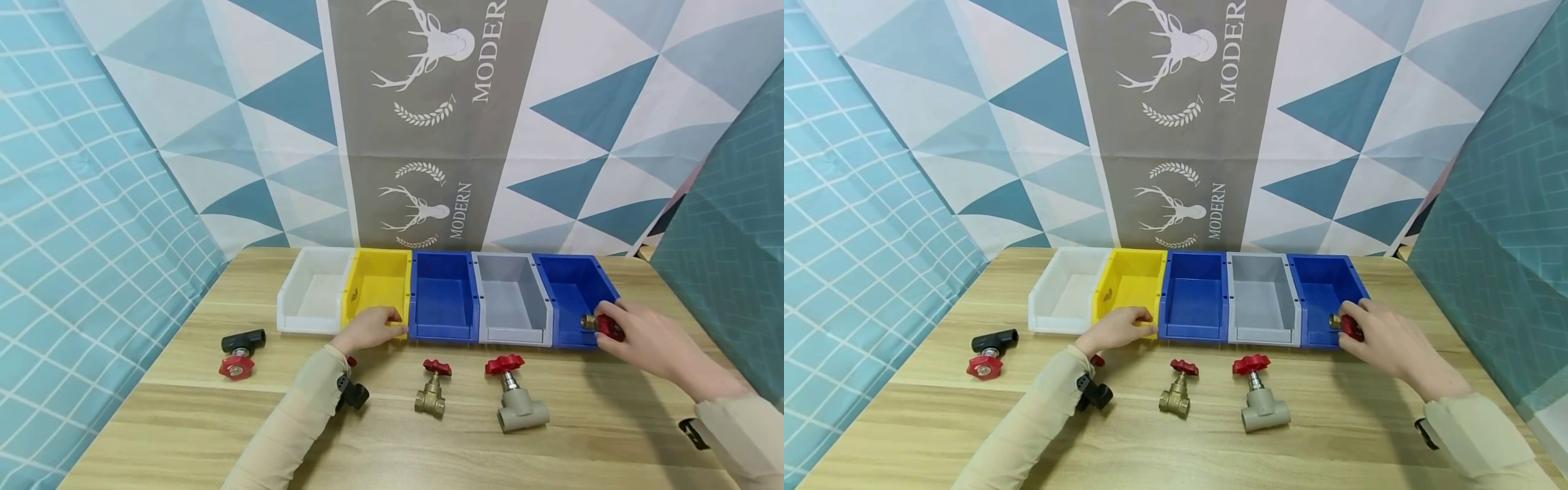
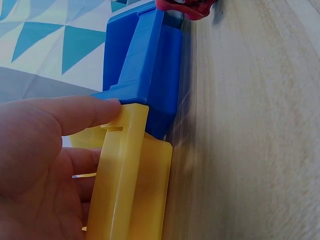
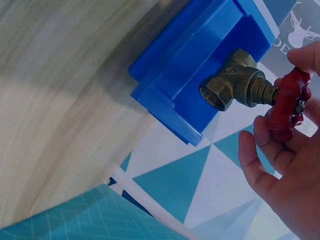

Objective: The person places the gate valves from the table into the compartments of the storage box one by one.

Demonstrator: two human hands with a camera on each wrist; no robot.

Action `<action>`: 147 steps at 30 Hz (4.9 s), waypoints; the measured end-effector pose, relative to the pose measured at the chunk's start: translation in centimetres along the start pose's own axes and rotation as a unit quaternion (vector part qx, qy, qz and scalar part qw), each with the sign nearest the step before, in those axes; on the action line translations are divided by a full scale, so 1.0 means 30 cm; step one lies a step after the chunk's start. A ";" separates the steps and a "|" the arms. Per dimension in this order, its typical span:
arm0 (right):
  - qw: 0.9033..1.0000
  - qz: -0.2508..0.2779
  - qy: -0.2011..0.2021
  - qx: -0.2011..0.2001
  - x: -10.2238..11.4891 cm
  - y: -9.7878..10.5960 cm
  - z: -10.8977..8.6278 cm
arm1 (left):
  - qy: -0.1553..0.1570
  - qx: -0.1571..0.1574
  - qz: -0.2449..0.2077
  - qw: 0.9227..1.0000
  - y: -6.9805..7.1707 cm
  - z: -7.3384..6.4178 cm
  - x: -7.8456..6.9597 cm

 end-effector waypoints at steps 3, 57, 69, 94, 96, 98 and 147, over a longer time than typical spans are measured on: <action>1.000 0.006 -0.006 0.014 -0.012 -0.018 0.016 | 0.001 0.001 0.000 1.000 0.000 0.000 -0.002; 0.998 -0.002 -0.020 0.062 -0.042 -0.204 0.186 | -0.017 -0.003 0.006 1.000 -0.003 -0.002 -0.010; 0.997 0.002 -0.016 0.073 -0.030 -0.205 0.195 | -0.018 -0.002 0.006 1.000 -0.001 -0.003 -0.009; 0.996 0.032 0.035 0.074 -0.020 -0.195 0.190 | -0.008 -0.002 -0.001 1.000 -0.003 -0.007 -0.008; 0.995 0.037 0.038 0.080 -0.019 -0.198 0.190 | -0.006 -0.002 -0.003 1.000 -0.005 -0.008 -0.008; 0.995 0.041 0.037 0.088 -0.020 -0.202 0.190 | -0.004 -0.003 -0.004 1.000 -0.006 -0.008 -0.007; 0.993 0.014 -0.023 0.115 0.018 -0.129 0.120 | -0.005 -0.011 0.021 1.000 -0.016 -0.004 -0.004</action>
Point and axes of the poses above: each hand's wrist, its own z-axis towards the middle knuckle, its own y-axis out of the back of the hand, x = y × z, the point moved 7 cm from there along z, towards the middle knuckle, and after that the axes turned 3 degrees about -z, right-handed, at the moved point
